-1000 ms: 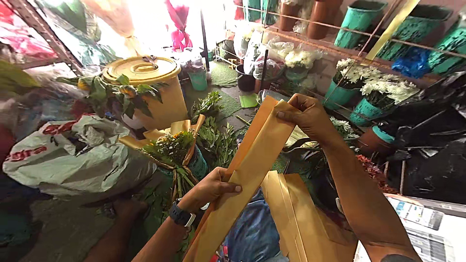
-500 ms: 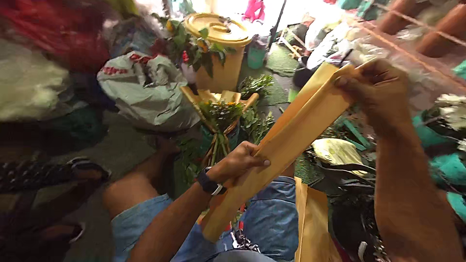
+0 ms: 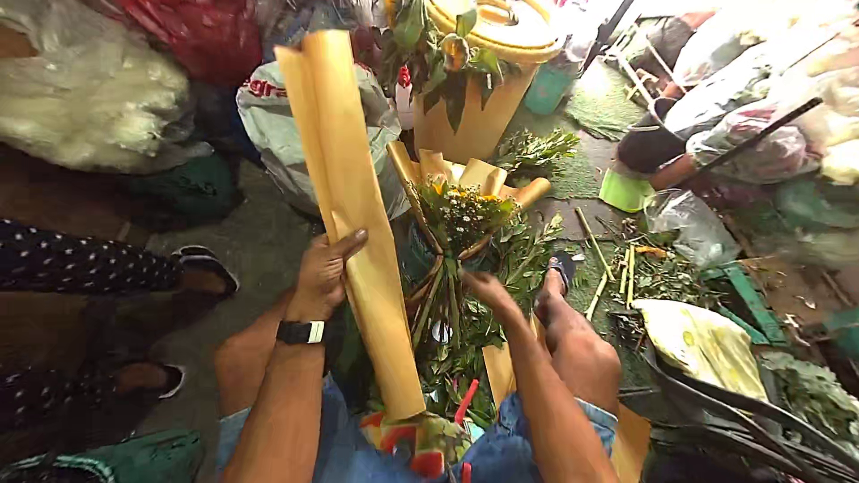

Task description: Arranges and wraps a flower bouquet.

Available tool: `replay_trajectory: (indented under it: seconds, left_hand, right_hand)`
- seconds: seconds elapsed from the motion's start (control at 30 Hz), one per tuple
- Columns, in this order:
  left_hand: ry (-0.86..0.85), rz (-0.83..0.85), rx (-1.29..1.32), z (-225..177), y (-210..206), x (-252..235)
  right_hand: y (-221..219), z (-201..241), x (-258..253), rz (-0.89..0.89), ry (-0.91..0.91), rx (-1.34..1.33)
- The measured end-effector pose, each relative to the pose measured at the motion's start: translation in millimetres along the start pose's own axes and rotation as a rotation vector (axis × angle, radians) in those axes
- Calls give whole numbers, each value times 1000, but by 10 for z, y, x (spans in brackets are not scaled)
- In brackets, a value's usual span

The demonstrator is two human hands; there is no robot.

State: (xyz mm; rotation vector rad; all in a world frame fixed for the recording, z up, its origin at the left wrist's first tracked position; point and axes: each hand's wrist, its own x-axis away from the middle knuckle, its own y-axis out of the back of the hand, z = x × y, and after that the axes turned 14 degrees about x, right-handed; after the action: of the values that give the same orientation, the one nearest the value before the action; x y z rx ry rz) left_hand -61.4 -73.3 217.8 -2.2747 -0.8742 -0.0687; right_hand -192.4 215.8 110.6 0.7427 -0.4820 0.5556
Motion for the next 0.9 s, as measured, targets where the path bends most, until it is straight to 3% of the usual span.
replay_trajectory:
  seconds: [0.07, 0.17, 0.43, 0.57, 0.73, 0.9]
  left_hand:
    - [26, -81, 20, 127, 152, -172]
    - [72, -174, 1, 350, 303, -367]
    - [150, -228, -71, 698, 448, -571]
    - [172, -247, -133, 800, 527, -582]
    - [201, -210, -133, 882, 512, -581]
    - [256, -164, -141, 908, 412, -633]
  right_hand:
    - [-301, -80, -176, 46, -1, -72]
    - [-551, -129, -341, -71, 18, -228]
    - [-814, -167, -380, -268, 2, -240]
    - [-856, -11, -370, -350, -94, -227]
    - [-781, 0, -388, -249, -4, -328]
    - [-248, 27, -4, -305, 84, -318]
